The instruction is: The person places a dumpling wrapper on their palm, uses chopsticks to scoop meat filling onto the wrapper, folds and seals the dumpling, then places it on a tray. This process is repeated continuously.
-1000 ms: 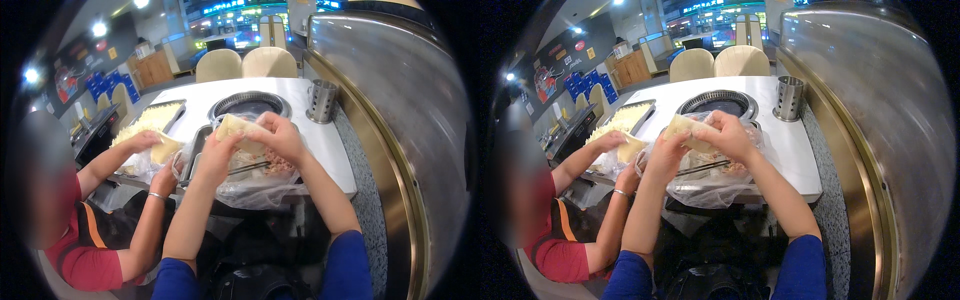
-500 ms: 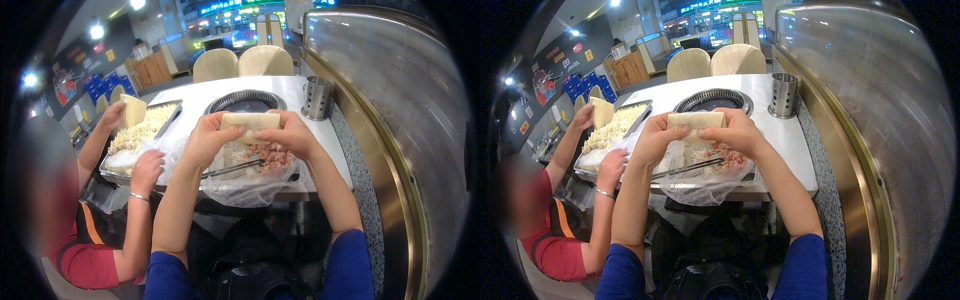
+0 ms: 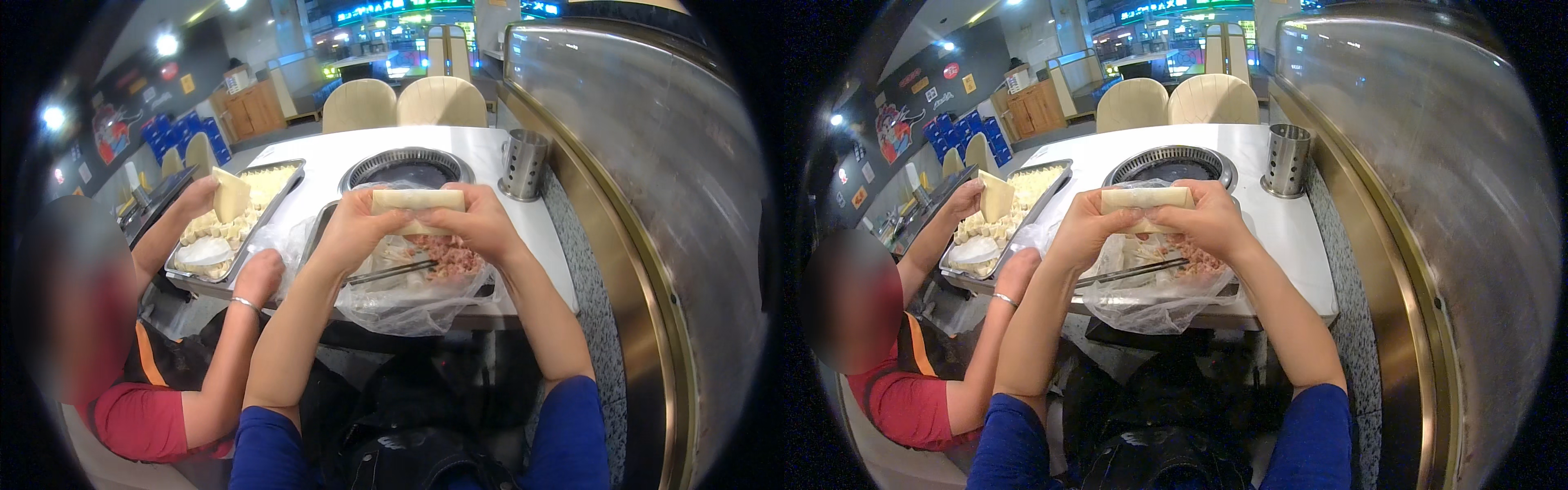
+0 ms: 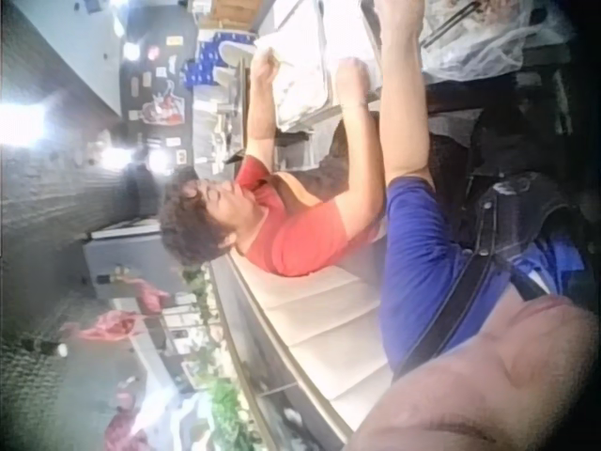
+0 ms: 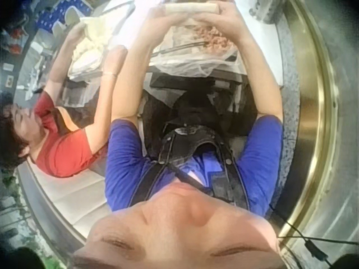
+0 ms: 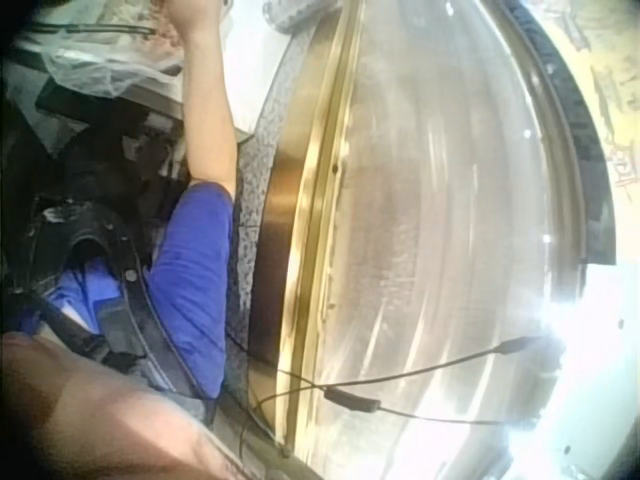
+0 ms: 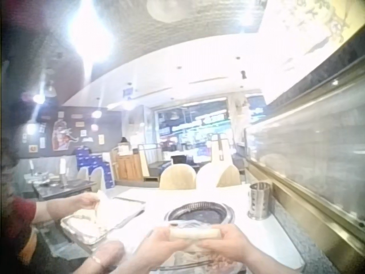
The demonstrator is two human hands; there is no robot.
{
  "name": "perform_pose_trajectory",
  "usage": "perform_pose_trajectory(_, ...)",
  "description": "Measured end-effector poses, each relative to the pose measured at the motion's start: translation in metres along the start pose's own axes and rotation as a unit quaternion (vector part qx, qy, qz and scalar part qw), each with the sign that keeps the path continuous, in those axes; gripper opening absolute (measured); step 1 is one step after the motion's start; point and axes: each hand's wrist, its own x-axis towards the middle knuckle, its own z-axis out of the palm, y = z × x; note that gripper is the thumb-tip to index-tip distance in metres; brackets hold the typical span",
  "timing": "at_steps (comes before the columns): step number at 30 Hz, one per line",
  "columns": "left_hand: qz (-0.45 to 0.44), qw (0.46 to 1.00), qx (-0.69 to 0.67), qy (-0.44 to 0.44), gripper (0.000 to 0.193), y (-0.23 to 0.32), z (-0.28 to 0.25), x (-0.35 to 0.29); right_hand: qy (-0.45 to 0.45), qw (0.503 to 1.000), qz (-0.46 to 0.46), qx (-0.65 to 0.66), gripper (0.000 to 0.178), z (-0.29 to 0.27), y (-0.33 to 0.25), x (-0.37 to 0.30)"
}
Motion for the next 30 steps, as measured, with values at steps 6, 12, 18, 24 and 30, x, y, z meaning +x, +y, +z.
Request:
perform_pose_trajectory(6,-0.029,0.992,-0.124,0.016,0.028,-0.009,0.0,-0.003,-0.002,0.993,0.052,0.108,0.021,-0.002,0.019,0.002)
perform_pose_trajectory(12,-0.058,0.965,-0.257,-0.004,0.032,-0.021,-0.004,-0.012,-0.061,0.966,0.098,0.231,0.029,-0.005,0.033,-0.002)
perform_pose_trajectory(18,-0.058,0.954,-0.275,-0.106,0.035,-0.007,-0.01,-0.023,-0.145,0.941,0.108,0.286,0.033,-0.006,0.02,-0.007)
perform_pose_trajectory(24,0.015,0.992,-0.12,0.02,0.043,-0.005,0.001,-0.028,-0.102,0.969,0.106,0.2,0.026,-0.002,0.028,-0.002)
perform_pose_trajectory(30,0.008,0.953,-0.301,0.018,0.05,-0.037,0.007,-0.03,-0.133,0.954,0.1,0.25,0.023,0.03,0.016,0.007)
